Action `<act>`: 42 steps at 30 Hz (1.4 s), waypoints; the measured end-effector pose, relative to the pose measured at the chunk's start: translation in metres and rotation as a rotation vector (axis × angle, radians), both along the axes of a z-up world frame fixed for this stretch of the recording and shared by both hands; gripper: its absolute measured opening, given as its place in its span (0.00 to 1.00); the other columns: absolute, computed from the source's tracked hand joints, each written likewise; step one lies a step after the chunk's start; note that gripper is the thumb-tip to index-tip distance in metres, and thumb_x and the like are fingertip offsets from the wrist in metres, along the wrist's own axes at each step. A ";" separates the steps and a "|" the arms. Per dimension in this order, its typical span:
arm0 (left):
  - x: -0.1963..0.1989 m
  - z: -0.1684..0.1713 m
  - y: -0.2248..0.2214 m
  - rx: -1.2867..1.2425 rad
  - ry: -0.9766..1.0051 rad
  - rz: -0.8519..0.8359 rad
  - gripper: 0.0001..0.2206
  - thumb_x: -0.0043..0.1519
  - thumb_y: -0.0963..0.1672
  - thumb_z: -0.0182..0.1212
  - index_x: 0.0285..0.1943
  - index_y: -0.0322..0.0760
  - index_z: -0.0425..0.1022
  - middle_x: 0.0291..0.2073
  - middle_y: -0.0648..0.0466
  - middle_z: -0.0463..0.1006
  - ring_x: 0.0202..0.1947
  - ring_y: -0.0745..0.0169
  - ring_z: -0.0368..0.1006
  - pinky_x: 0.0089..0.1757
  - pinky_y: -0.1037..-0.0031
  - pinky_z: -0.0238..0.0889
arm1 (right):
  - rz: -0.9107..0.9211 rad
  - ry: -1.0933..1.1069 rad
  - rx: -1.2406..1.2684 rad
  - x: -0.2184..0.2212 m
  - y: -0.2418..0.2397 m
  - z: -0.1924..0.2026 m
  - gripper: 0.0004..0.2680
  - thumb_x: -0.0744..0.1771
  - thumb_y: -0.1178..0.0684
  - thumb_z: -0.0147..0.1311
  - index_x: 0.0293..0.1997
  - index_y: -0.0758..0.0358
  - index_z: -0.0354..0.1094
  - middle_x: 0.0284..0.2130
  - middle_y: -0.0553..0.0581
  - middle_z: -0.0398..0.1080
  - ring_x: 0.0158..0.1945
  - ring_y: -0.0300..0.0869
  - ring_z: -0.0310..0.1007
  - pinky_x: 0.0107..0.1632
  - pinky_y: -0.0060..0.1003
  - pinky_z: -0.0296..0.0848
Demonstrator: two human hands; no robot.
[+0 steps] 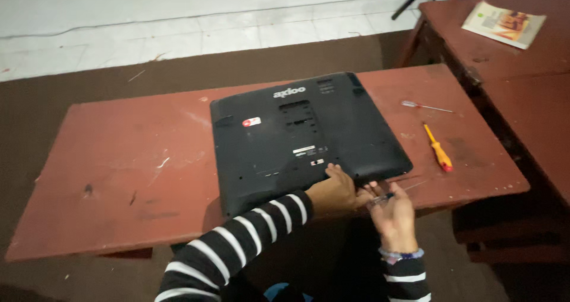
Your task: The person uses screwdrivers to remove several screws from the back panel of a monitor and then prys the panel open by hand and with a screwdriver.
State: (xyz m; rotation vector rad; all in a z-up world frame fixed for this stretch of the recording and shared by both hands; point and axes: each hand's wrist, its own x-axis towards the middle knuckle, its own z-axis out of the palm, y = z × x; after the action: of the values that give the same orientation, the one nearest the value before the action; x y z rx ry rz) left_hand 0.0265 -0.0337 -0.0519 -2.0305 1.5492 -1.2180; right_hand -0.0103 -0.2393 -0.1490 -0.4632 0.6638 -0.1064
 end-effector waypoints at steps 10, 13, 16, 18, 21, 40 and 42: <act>-0.023 0.008 0.016 -0.298 0.028 0.090 0.04 0.70 0.41 0.41 0.49 0.43 0.61 0.44 0.26 0.77 0.42 0.28 0.81 0.43 0.55 0.77 | 0.127 0.066 0.040 0.045 -0.056 -0.033 0.02 0.67 0.51 0.54 0.35 0.47 0.65 0.37 0.58 0.75 0.43 0.47 0.78 0.56 0.40 0.77; -0.046 0.017 0.041 -0.458 0.102 0.205 0.05 0.71 0.45 0.49 0.54 0.46 0.66 0.55 0.39 0.78 0.53 0.38 0.80 0.54 0.55 0.75 | 0.008 0.080 0.040 0.044 -0.048 -0.001 0.02 0.67 0.53 0.51 0.36 0.51 0.62 0.36 0.50 0.68 0.48 0.47 0.72 0.59 0.47 0.71; -0.070 0.019 0.106 -0.573 0.457 0.297 0.11 0.67 0.42 0.56 0.57 0.41 0.71 0.69 0.39 0.66 0.71 0.38 0.61 0.64 0.38 0.54 | 0.085 0.029 -0.061 0.036 -0.040 0.030 0.08 0.65 0.52 0.47 0.47 0.47 0.65 0.45 0.54 0.75 0.49 0.46 0.77 0.66 0.61 0.63; -0.081 0.026 0.163 -0.989 0.504 0.602 0.28 0.64 0.59 0.54 0.61 0.35 0.70 0.62 0.37 0.71 0.62 0.33 0.65 0.59 0.44 0.52 | -0.005 0.098 -0.032 0.030 -0.027 0.059 0.07 0.65 0.55 0.45 0.47 0.49 0.59 0.50 0.56 0.67 0.49 0.42 0.72 0.68 0.65 0.63; -0.074 0.000 0.219 -1.036 1.030 0.462 0.47 0.55 0.51 0.75 0.80 0.41 0.47 0.79 0.37 0.42 0.78 0.32 0.44 0.66 0.51 0.49 | 0.019 0.103 -0.064 0.031 -0.025 0.073 0.07 0.68 0.53 0.41 0.50 0.50 0.58 0.51 0.57 0.64 0.56 0.46 0.71 0.67 0.68 0.62; -0.124 0.093 0.218 -0.742 -0.190 0.183 0.10 0.60 0.51 0.62 0.49 0.55 0.76 0.49 0.51 0.76 0.46 0.56 0.71 0.46 0.60 0.63 | 0.202 -0.216 -0.291 -0.037 -0.160 0.134 0.21 0.67 0.54 0.50 0.69 0.66 0.59 0.71 0.74 0.57 0.72 0.62 0.66 0.58 0.40 0.79; -0.120 0.113 0.222 -0.609 -0.184 0.170 0.09 0.61 0.50 0.62 0.49 0.57 0.75 0.49 0.53 0.74 0.49 0.58 0.69 0.46 0.59 0.66 | 0.068 -0.133 -0.236 -0.031 -0.143 0.157 0.11 0.68 0.49 0.55 0.55 0.50 0.76 0.68 0.76 0.63 0.67 0.58 0.74 0.63 0.43 0.83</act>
State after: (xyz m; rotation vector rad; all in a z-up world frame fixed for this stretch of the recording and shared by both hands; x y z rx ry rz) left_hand -0.0937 0.1884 0.0611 -2.2470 0.9659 -1.9091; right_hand -0.0416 -0.3826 0.0083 -0.6990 0.5062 -0.1502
